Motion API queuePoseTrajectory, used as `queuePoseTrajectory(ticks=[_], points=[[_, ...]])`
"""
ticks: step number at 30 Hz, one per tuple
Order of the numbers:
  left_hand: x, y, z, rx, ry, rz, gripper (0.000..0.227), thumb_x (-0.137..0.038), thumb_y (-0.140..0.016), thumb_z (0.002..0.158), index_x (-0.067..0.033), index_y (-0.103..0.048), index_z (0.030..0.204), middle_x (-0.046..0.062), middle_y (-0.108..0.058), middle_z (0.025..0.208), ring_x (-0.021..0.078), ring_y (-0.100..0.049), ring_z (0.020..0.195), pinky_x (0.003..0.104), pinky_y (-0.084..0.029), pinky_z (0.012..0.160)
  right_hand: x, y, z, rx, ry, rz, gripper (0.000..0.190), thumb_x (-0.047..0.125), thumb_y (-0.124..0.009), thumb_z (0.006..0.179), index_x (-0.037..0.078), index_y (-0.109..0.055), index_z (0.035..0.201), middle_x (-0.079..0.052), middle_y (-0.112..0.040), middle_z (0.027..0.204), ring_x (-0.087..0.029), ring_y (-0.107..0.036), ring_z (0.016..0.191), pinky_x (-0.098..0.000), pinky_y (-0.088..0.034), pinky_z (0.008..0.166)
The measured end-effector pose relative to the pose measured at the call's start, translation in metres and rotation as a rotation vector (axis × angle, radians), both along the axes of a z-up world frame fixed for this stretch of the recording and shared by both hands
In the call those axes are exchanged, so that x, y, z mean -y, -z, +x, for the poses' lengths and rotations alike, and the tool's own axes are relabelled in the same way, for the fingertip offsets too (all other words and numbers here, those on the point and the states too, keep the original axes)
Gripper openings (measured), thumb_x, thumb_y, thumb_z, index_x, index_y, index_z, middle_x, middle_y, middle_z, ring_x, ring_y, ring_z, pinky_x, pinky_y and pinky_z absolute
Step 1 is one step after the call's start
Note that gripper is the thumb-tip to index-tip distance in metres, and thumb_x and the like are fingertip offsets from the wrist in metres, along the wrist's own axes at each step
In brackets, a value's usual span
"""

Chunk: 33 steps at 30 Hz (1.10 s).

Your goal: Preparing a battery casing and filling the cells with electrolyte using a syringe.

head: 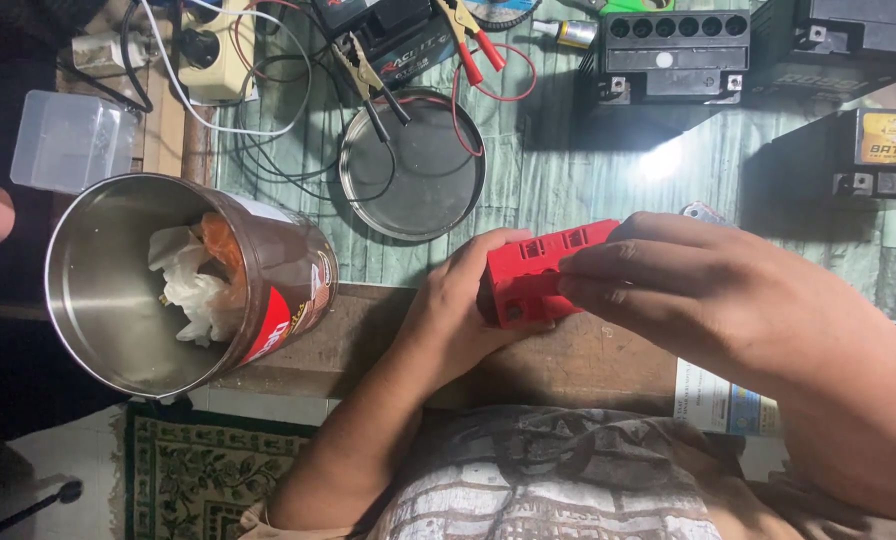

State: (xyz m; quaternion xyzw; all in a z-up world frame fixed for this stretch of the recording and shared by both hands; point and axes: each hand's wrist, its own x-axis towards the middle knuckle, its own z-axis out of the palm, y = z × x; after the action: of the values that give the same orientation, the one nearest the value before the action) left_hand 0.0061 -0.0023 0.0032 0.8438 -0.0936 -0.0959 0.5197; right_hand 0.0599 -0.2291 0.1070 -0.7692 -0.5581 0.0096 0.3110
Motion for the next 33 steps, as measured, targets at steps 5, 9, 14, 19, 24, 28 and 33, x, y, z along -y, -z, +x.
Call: queuePoseTrajectory(ticks=[5, 9, 14, 19, 24, 28, 33], points=[[-0.009, -0.004, -0.007, 0.104, 0.064, -0.102, 0.097, -0.037, -0.087, 0.079, -0.0057, -0.033, 0.153, 0.019, -0.049, 0.155, 0.0347, -0.051, 0.145, 0.044, -0.042, 0.121, 0.013, 0.022, -0.007, -0.092, 0.155, -0.067, 0.019, 0.003, -0.063, 0.096, 0.001, -0.067, 0.115, -0.012, -0.068, 0.106, -0.026, -0.064, 0.082, -0.039, -0.052, 0.066], [-0.011, -0.021, -0.011, 0.445, -0.035, 0.057, 0.032, -0.023, -0.072, 0.097, -0.0028, -0.068, 0.122, 0.014, -0.06, 0.134, 0.0335, -0.062, 0.131, 0.044, -0.053, 0.115, 0.022, 0.042, -0.015, -0.101, 0.342, -0.101, 0.028, 0.01, -0.068, 0.095, 0.012, -0.07, 0.124, -0.008, -0.071, 0.12, -0.023, -0.072, 0.096, -0.0337, -0.058, 0.081], [-0.005, -0.033, -0.004, 0.551, 0.034, 0.179, 0.025, -0.008, -0.077, 0.096, 0.0018, -0.068, 0.118, 0.015, -0.065, 0.12, 0.0368, -0.062, 0.116, 0.048, -0.054, 0.109, 0.027, 0.056, -0.017, -0.155, 0.394, 0.065, 0.023, 0.003, -0.076, 0.091, 0.002, -0.073, 0.114, -0.012, -0.073, 0.101, -0.02, -0.072, 0.085, -0.0287, -0.058, 0.077], [0.0, -0.034, -0.007, 0.556, 0.095, 0.179, 0.022, 0.003, -0.073, 0.096, 0.0088, -0.066, 0.116, 0.017, -0.063, 0.118, 0.0335, -0.065, 0.114, 0.044, -0.055, 0.11, 0.026, 0.064, -0.015, -0.154, 0.373, 0.167, 0.02, 0.004, -0.077, 0.088, -0.003, -0.073, 0.106, -0.015, -0.076, 0.095, -0.021, -0.075, 0.081, -0.0282, -0.06, 0.077], [0.001, -0.033, -0.015, 0.474, 0.012, 0.141, 0.017, -0.009, -0.057, 0.105, 0.0019, -0.061, 0.117, 0.013, -0.061, 0.124, 0.0297, -0.068, 0.121, 0.039, -0.054, 0.112, 0.026, 0.068, -0.015, -0.166, 0.397, 0.208, 0.022, 0.003, -0.079, 0.087, -0.001, -0.074, 0.107, -0.015, -0.078, 0.099, -0.02, -0.078, 0.085, -0.0282, -0.062, 0.079], [-0.001, -0.054, -0.012, 0.414, 0.041, 0.107, 0.019, -0.01, -0.054, 0.106, 0.0026, -0.059, 0.119, 0.015, -0.061, 0.126, 0.0286, -0.068, 0.116, 0.037, -0.052, 0.111, 0.028, 0.07, -0.016, -0.17, 0.391, 0.22, 0.021, 0.002, -0.078, 0.087, -0.003, -0.073, 0.107, -0.017, -0.078, 0.102, -0.022, -0.079, 0.088, -0.0306, -0.064, 0.083], [-0.01, -0.052, 0.005, 0.381, -0.052, -0.03, 0.04, -0.032, -0.045, 0.109, -0.0007, -0.062, 0.129, 0.018, -0.069, 0.127, 0.0309, -0.072, 0.117, 0.038, -0.058, 0.104, 0.035, 0.086, -0.018, -0.127, 0.58, 0.198, 0.013, 0.015, -0.07, 0.1, 0.002, -0.069, 0.099, -0.011, -0.074, 0.092, -0.023, -0.07, 0.081, -0.0293, -0.05, 0.071]])
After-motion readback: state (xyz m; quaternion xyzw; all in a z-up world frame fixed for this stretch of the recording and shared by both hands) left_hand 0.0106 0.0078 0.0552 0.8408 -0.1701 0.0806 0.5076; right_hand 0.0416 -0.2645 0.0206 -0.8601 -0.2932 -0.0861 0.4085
